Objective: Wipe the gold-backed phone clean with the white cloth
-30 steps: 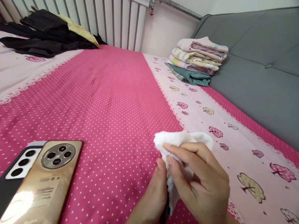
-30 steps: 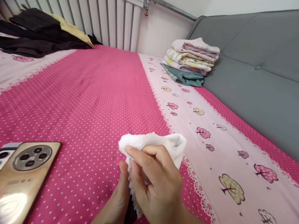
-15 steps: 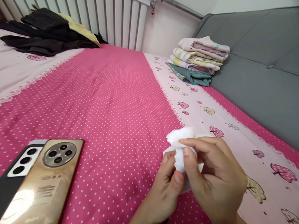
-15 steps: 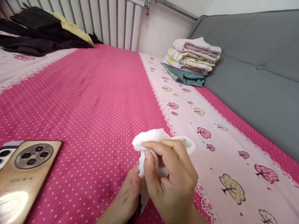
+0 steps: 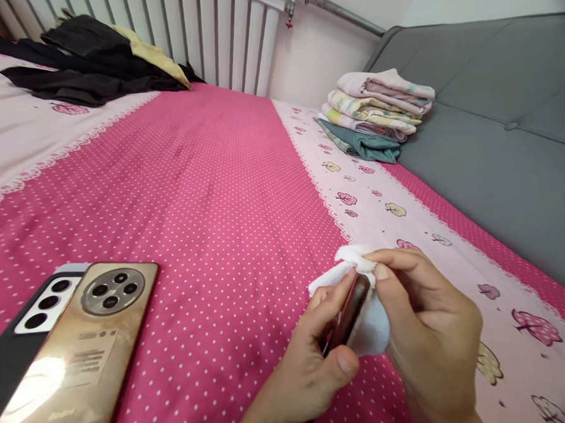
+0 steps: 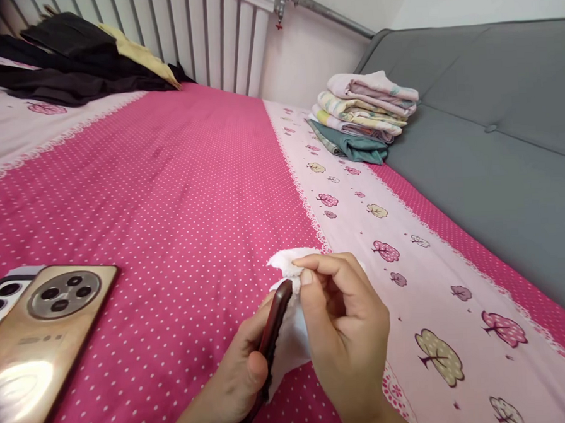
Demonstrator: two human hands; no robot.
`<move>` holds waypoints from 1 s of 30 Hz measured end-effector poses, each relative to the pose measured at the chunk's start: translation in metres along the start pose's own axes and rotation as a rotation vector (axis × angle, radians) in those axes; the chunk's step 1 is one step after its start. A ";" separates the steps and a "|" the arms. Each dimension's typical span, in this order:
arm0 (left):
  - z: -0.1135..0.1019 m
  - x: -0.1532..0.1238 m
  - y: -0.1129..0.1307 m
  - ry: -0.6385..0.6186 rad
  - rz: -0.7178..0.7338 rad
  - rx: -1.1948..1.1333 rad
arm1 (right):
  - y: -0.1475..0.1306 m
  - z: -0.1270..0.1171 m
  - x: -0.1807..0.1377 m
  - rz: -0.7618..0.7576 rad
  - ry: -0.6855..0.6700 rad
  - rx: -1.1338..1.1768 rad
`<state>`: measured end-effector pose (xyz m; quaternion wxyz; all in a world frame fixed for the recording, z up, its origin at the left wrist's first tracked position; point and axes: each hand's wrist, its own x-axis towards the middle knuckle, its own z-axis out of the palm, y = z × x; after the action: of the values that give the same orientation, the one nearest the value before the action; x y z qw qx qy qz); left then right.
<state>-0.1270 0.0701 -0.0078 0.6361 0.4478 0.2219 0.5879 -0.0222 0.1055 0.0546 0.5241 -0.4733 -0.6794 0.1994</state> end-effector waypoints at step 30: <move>-0.006 0.005 0.009 0.095 -0.237 -0.898 | 0.014 0.023 0.000 -0.239 -0.088 -0.222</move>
<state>-0.1363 0.0756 -0.0024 0.8188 0.0721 0.0240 0.5690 -0.0371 0.1171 0.0348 0.4585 -0.4349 -0.7709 0.0798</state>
